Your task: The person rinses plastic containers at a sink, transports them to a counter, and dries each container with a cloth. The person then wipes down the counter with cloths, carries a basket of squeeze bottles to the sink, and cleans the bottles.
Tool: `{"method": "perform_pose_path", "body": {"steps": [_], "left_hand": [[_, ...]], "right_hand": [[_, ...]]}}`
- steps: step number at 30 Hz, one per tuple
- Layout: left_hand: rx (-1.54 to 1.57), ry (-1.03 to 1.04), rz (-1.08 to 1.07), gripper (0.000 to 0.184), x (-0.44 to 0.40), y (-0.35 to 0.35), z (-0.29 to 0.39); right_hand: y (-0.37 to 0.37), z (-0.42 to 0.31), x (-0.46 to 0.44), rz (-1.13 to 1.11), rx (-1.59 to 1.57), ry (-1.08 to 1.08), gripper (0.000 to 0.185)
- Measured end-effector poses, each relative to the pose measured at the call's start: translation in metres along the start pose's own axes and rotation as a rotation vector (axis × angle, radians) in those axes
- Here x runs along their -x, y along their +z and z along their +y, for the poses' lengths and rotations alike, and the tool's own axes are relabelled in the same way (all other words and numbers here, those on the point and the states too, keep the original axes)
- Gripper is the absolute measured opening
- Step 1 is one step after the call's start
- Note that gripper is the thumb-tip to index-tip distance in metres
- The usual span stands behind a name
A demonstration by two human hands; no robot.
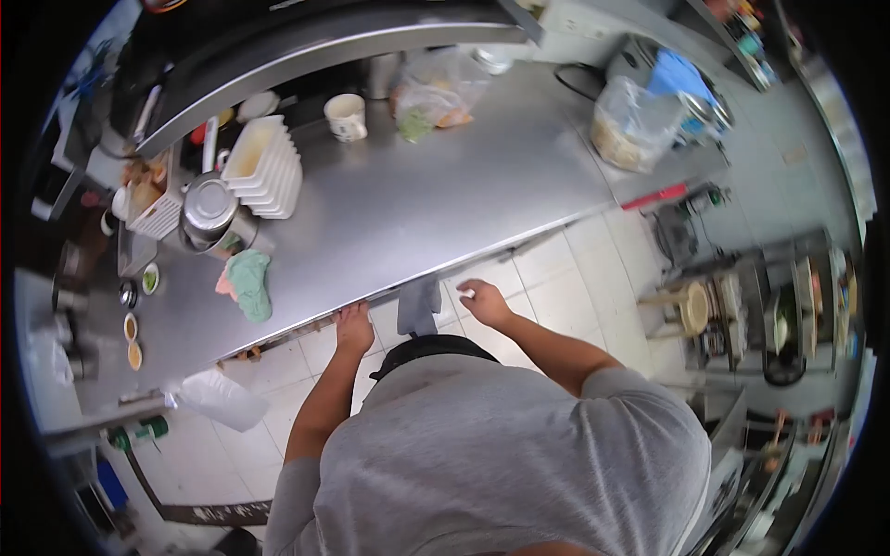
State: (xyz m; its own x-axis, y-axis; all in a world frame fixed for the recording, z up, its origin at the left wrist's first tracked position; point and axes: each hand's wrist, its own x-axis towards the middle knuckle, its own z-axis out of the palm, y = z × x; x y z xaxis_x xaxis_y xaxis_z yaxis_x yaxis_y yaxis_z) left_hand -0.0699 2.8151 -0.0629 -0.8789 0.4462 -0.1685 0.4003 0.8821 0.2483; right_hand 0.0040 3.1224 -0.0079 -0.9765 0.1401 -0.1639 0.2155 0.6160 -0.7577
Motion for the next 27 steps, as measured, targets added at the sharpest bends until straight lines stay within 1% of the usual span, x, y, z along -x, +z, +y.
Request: {"method": "perform_pose_path", "body": {"steps": [3,6,7,8,10,12,14,16,19,20,22,25,27], "left_hand": [[0.007,-0.152,-0.126,0.055,0.008,-0.023,0.007],[0.076,-0.122,-0.025,0.060,0.047,-0.031,0.001],[0.069,-0.171,-0.068,0.063,0.063,-0.032,-0.006],[0.056,-0.278,-0.089,0.063,0.083,-0.026,-0.013],[0.034,-0.473,-0.140,0.063,0.126,-0.008,-0.027],[0.029,-0.716,-0.182,0.061,0.168,-0.001,-0.028],[0.006,-0.917,-0.181,0.061,0.208,0.014,-0.024],[0.103,-1.153,-0.174,0.060,0.232,0.015,-0.009],[0.264,-1.442,-0.119,0.060,0.259,0.035,0.006],[0.332,-1.524,-0.117,0.059,0.263,0.041,0.009],[0.445,-1.624,-0.137,0.059,0.272,0.066,0.004],[0.623,-1.626,-0.172,0.058,0.277,0.082,-0.019],[0.693,-1.569,-0.143,0.059,0.283,0.096,-0.050]], "right_hand": [[-0.025,-0.026,-0.024,-0.202,-0.154,0.097,0.020],[-0.032,-0.048,-0.067,-0.275,-0.363,-0.009,0.017],[-0.034,-0.066,-0.082,-0.310,-0.473,-0.016,0.016],[-0.033,-0.074,-0.099,-0.339,-0.510,-0.041,0.018],[-0.031,-0.107,-0.127,-0.385,-0.380,-0.047,0.018],[-0.022,-0.126,-0.152,-0.480,-0.354,-0.083,0.019],[-0.004,-0.146,-0.164,-0.566,-0.345,-0.109,0.019],[0.015,-0.168,-0.171,-0.642,-0.351,-0.137,0.017],[0.050,-0.206,-0.168,-0.799,-0.304,-0.264,0.019],[0.061,-0.222,-0.166,-0.810,-0.241,-0.370,0.020],[0.076,-0.262,-0.156,-0.818,-0.116,-0.578,0.022],[0.118,-0.307,-0.154,-0.872,-0.015,-0.707,0.034],[0.166,-0.313,-0.155,-0.582,0.232,-0.952,0.041]]}}
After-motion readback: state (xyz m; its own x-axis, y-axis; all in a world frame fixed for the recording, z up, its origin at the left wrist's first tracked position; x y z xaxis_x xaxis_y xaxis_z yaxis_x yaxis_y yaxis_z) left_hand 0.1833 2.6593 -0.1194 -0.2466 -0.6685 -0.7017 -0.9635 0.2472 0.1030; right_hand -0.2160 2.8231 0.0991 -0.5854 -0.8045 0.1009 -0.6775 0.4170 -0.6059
